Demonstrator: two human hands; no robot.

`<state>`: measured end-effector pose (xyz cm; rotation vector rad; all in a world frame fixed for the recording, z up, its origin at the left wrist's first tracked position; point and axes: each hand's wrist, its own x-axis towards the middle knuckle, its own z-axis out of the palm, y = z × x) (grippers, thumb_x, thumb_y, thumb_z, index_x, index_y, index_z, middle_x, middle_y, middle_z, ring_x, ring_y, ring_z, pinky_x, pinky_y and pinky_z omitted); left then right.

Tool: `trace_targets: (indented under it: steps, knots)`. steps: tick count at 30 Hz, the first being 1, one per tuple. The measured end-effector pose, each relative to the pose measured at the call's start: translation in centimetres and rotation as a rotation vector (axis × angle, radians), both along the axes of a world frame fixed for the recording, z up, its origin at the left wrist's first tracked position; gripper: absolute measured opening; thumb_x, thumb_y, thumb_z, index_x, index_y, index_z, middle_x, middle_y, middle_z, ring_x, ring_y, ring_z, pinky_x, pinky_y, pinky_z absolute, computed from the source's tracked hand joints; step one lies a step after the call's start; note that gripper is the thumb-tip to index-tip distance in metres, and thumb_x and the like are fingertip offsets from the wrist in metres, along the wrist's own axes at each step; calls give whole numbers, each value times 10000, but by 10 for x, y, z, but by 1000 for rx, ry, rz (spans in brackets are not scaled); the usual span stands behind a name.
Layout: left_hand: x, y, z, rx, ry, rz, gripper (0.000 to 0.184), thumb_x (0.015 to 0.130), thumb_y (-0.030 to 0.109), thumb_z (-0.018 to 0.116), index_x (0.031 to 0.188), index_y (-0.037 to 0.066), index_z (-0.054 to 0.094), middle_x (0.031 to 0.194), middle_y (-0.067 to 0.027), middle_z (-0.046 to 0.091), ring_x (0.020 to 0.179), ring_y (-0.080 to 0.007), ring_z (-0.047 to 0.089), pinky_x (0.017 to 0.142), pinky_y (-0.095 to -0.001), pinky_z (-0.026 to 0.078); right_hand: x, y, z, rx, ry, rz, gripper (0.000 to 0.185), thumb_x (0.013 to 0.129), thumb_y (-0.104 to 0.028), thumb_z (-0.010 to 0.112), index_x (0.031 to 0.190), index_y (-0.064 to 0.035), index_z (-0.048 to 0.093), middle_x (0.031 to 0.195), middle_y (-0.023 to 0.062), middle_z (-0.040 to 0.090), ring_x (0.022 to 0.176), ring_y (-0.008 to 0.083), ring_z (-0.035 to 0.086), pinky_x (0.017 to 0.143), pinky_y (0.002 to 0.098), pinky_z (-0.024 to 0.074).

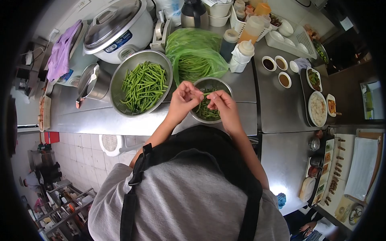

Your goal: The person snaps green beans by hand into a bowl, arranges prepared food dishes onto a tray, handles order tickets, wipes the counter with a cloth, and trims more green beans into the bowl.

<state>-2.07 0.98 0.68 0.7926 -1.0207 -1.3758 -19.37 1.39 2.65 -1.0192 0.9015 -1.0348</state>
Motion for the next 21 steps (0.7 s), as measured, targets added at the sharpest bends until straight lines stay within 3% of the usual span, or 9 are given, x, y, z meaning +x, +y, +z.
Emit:
trace_targets:
  steps: [5, 6, 8, 9, 10, 11, 14, 16, 21]
  knots:
    - [8, 9, 1, 58, 21, 112, 231, 806, -84, 599, 949, 63, 492, 884, -47, 628, 805, -96, 610, 755, -243, 499, 1, -8, -2, 186, -311, -93, 206, 975, -180, 510, 981, -13, 630, 861, 29, 610, 806, 97, 564, 746, 247, 456]
    - [17, 10, 5, 58, -1, 182, 216, 815, -77, 596, 946, 66, 502, 878, -46, 630, 808, -92, 608, 751, -240, 497, 0, -9, -1, 100, -153, -81, 205, 970, -177, 515, 989, -15, 639, 893, 41, 622, 823, 101, 570, 757, 249, 456]
    - [59, -4, 6, -99, -304, 453, 133, 854, -45, 571, 902, 78, 562, 886, -17, 641, 788, -76, 600, 726, -209, 482, -5, -11, 3, -71, 167, -63, 207, 960, -172, 525, 1005, -19, 657, 957, 66, 644, 859, 108, 582, 779, 254, 456]
    - [88, -13, -5, -88, -430, 580, 169, 809, -34, 613, 945, 65, 598, 924, -66, 647, 840, -157, 615, 774, -289, 490, -9, -11, -2, -273, 369, -116, 203, 948, -173, 544, 1004, -22, 667, 962, 75, 656, 850, 108, 591, 774, 253, 460]
    - [120, -9, 34, -262, -1312, 887, 296, 749, -17, 647, 1033, 63, 618, 984, -133, 639, 944, -277, 597, 860, -387, 462, -13, -13, -10, -476, 572, -172, 199, 936, -174, 563, 1003, -25, 677, 967, 85, 668, 840, 108, 600, 770, 252, 464]
    - [124, -14, 35, -231, -1355, 1009, 365, 712, 5, 661, 1070, 65, 629, 1040, -175, 619, 1038, -359, 543, 935, -445, 408, -16, -13, -14, -679, 773, -220, 197, 924, -175, 582, 1003, -28, 686, 971, 94, 680, 831, 108, 610, 766, 251, 469]
    - [108, -36, 47, -336, -1234, 744, 330, 735, 12, 648, 1060, 70, 644, 1022, -146, 632, 995, -325, 576, 897, -417, 439, -19, -7, -4, -291, 710, -123, 174, 872, -184, 657, 914, -23, 707, 866, 101, 701, 725, 103, 620, 710, 245, 479]
    - [72, -51, 43, -275, -1065, 398, 266, 755, 17, 623, 1005, 88, 681, 921, -130, 653, 826, -284, 636, 750, -384, 498, -18, -11, 5, -202, 752, -138, 191, 845, -199, 693, 850, -8, 704, 769, 86, 693, 653, 108, 613, 658, 246, 476]
    - [33, -98, -32, -333, -1806, 71, 141, 736, 62, 606, 841, 78, 700, 895, -118, 664, 858, -269, 651, 752, -381, 512, -11, -13, 5, -373, 660, -258, 254, 849, -234, 696, 755, 2, 677, 663, 57, 670, 584, 82, 590, 573, 230, 449]
